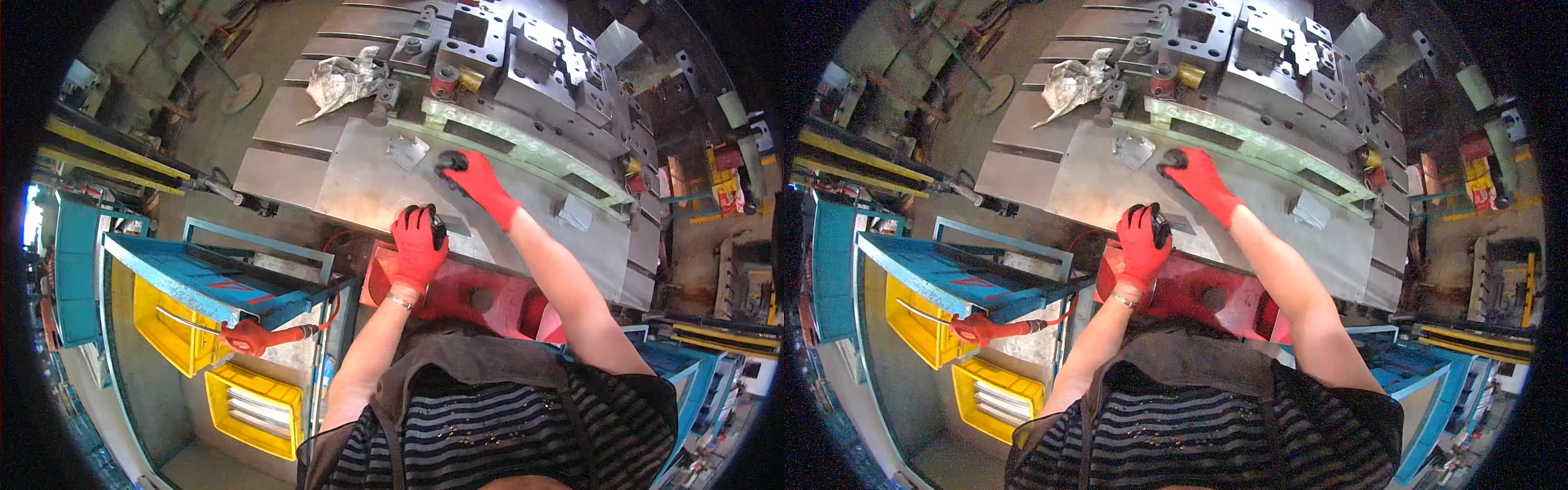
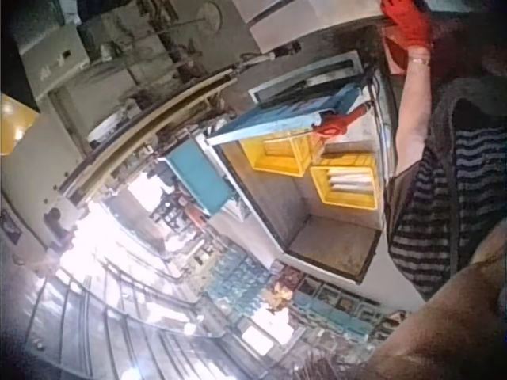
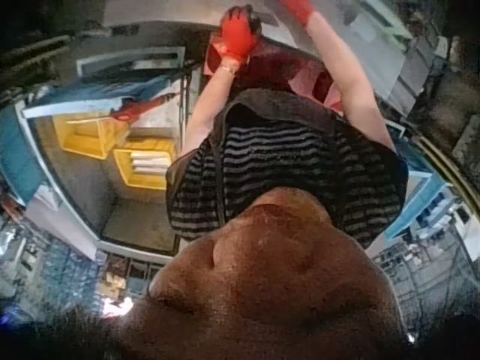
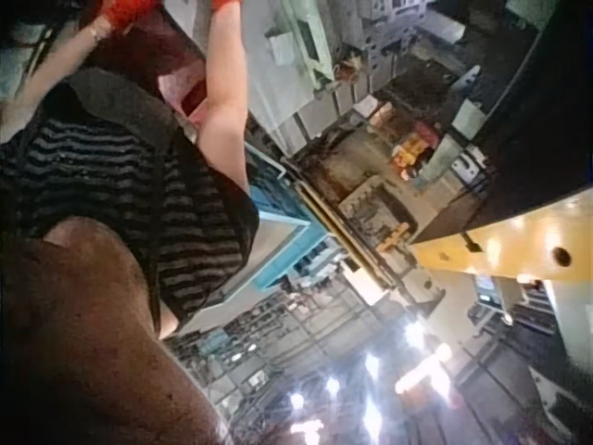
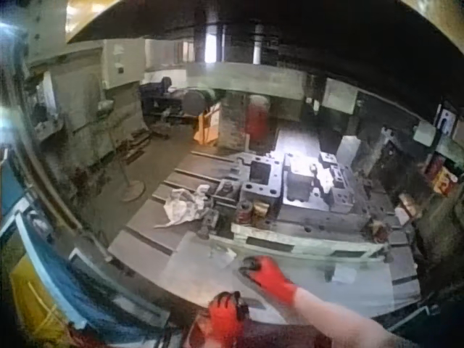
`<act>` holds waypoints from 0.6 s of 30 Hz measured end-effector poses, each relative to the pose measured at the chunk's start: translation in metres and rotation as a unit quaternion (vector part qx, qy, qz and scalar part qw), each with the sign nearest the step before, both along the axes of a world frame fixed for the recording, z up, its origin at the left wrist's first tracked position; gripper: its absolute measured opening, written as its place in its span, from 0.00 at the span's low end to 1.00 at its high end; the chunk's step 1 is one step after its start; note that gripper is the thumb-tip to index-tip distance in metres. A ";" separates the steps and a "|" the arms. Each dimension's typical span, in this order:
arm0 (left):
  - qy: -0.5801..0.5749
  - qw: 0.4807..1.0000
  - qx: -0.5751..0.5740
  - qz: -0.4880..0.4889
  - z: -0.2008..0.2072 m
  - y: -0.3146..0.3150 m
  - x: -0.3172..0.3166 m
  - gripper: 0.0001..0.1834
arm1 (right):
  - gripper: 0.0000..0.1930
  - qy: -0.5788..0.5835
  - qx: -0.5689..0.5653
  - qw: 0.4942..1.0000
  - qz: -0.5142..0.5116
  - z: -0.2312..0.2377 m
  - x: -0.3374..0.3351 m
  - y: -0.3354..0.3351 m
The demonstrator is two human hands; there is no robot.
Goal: The person operates an industrial metal press machine to shape metal sheets into metal parts, then organizes the finished parts into a storage bin.
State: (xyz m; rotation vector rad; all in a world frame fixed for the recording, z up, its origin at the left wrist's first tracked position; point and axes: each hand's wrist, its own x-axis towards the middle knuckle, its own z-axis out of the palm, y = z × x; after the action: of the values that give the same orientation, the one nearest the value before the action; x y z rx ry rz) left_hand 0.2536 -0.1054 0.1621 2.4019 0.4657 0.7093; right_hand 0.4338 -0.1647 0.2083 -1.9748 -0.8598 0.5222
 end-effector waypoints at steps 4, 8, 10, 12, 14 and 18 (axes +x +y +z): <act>-0.019 1.000 0.002 -0.007 0.003 0.000 0.002 0.36 | 0.18 -0.229 -0.082 0.968 -0.068 -0.024 0.024 0.056; 0.001 0.999 -0.024 -0.024 0.003 0.005 -0.003 0.37 | 0.16 -0.288 -0.078 0.953 -0.055 -0.012 0.023 0.067; -0.005 0.999 -0.027 -0.019 0.003 0.008 -0.005 0.37 | 0.17 -0.270 -0.201 0.939 0.065 0.013 0.021 0.069; -0.012 0.999 -0.029 -0.021 0.002 0.007 -0.006 0.37 | 0.17 -0.382 -0.155 0.905 0.107 0.012 0.021 0.071; -0.010 0.999 -0.032 -0.032 0.002 0.007 -0.004 0.37 | 0.17 -0.487 -0.104 0.855 0.143 0.017 0.025 0.078; -0.006 0.999 -0.026 -0.035 0.001 0.010 -0.005 0.37 | 0.25 -0.349 -0.212 0.889 0.210 0.030 0.023 0.095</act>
State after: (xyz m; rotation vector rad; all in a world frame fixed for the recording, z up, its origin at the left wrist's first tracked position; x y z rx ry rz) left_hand 0.2487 -0.0951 0.1631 2.3524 0.3880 0.6738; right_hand 0.4564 -0.0695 0.2380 -2.4296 -1.7734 0.2317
